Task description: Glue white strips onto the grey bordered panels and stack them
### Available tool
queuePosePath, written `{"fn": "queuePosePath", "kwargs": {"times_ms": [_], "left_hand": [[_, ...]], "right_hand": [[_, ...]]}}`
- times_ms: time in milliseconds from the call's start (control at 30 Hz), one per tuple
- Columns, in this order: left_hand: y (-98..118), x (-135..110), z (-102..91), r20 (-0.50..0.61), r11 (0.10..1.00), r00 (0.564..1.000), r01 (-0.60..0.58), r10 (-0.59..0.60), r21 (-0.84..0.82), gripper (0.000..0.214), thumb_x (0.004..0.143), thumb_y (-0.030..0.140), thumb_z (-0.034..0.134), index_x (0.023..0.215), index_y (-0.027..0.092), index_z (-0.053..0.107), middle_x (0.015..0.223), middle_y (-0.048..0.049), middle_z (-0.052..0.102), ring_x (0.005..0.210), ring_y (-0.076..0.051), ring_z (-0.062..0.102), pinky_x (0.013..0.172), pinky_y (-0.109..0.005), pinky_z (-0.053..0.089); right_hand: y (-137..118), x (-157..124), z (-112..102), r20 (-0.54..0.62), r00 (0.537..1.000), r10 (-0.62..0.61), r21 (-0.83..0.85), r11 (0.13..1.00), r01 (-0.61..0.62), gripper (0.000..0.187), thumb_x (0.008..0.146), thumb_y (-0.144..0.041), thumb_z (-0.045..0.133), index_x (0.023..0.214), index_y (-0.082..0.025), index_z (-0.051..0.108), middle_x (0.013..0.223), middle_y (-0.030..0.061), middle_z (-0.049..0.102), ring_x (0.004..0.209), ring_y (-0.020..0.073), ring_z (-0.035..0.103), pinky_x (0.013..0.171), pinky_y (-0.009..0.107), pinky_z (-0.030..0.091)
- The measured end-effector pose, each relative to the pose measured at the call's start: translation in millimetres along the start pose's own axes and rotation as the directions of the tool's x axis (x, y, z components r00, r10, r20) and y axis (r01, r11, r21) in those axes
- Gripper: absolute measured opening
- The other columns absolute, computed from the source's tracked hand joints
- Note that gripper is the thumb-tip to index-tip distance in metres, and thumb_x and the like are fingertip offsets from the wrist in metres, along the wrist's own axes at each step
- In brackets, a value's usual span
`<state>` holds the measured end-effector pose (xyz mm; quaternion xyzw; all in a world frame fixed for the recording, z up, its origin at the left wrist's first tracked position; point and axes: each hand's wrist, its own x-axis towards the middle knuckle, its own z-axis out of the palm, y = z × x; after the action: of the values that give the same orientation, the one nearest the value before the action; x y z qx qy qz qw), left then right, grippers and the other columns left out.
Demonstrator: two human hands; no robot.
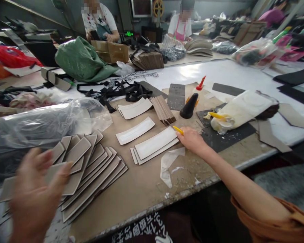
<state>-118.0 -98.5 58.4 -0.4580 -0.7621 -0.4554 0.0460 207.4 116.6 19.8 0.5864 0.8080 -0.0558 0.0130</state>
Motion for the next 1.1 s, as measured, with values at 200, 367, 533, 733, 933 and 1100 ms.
{"fn": "queuePosePath", "kwargs": {"times_ms": [200, 367, 533, 733, 933, 1100], "left_hand": [[22.8, -38.4, 87.3, 0.462, 0.967, 0.849, -0.234, 0.256, -0.105, 0.075, 0.077, 0.035, 0.063, 0.139, 0.019, 0.024, 0.135, -0.0155, 0.045, 0.124, -0.028, 0.043, 0.102, -0.046, 0.039], [12.5, -41.6, 114.6, 0.503, 0.934, 0.79, -0.338, 0.35, -0.118, 0.077, 0.072, 0.022, 0.069, 0.136, 0.017, 0.028, 0.129, -0.016, 0.049, 0.12, -0.028, 0.046, 0.101, -0.047, 0.039], [11.4, -39.8, 111.8, 0.483, 0.911, 0.779, -0.397, 0.399, -0.113, 0.072, 0.073, 0.025, 0.068, 0.134, 0.016, 0.031, 0.121, -0.015, 0.054, 0.113, -0.028, 0.049, 0.097, -0.046, 0.042], [12.4, -42.7, 114.4, 0.509, 0.9, 0.756, -0.425, 0.411, -0.095, 0.066, 0.075, 0.029, 0.065, 0.133, 0.018, 0.034, 0.117, -0.0134, 0.055, 0.109, -0.028, 0.051, 0.093, -0.046, 0.044], [15.9, -36.9, 120.5, 0.55, 0.901, 0.738, -0.429, 0.392, -0.066, 0.062, 0.07, 0.028, 0.07, 0.125, 0.013, 0.045, 0.113, -0.0142, 0.057, 0.105, -0.028, 0.053, 0.091, -0.045, 0.045], [20.5, -30.9, 123.2, 0.582, 0.927, 0.741, -0.37, 0.335, -0.062, 0.057, 0.064, 0.029, 0.073, 0.116, 0.014, 0.053, 0.108, -0.0123, 0.057, 0.101, -0.028, 0.054, 0.088, -0.046, 0.046]], "right_hand": [[-7.1, 1.3, 0.0, -0.01, 0.999, 0.031, 0.045, 0.999, -0.03, 0.027, 0.092, -0.032, 0.041, 0.09, -0.013, 0.06, 0.087, 0.0108, 0.065, 0.082, 0.022, 0.061, 0.067, 0.026, 0.038], [-11.4, -12.7, -14.6, -0.011, 1.0, 0.024, 0.107, 0.994, -0.023, 0.023, 0.09, -0.03, 0.044, 0.086, -0.014, 0.06, 0.082, 0.0081, 0.065, 0.078, 0.0199, 0.061, 0.065, 0.024, 0.037], [-12.6, -40.0, -34.1, -0.002, 1.0, -0.006, 0.127, 0.992, 0.006, 0.02, 0.087, -0.03, 0.044, 0.081, -0.017, 0.057, 0.082, 0.0078, 0.063, 0.076, 0.0201, 0.059, 0.063, 0.025, 0.036], [-1.7, -62.2, -37.8, 0.122, 0.992, 0.031, 0.265, 0.962, -0.062, 0.024, 0.087, -0.032, 0.04, 0.08, -0.017, 0.057, 0.082, 0.0083, 0.064, 0.078, 0.021, 0.06, 0.066, 0.026, 0.039], [8.0, -59.7, -28.4, 0.205, 0.979, 0.012, 0.209, 0.976, -0.055, 0.028, 0.087, -0.031, 0.039, 0.09, -0.016, 0.063, 0.089, 0.0093, 0.067, 0.086, 0.0223, 0.062, 0.073, 0.027, 0.042], [-5.0, -39.1, -46.2, 0.215, 0.971, 0.109, -0.074, 0.993, -0.095, 0.031, 0.09, -0.037, 0.04, 0.086, -0.017, 0.064, 0.086, 0.0121, 0.067, 0.083, 0.027, 0.063, 0.066, 0.031, 0.042]]}}
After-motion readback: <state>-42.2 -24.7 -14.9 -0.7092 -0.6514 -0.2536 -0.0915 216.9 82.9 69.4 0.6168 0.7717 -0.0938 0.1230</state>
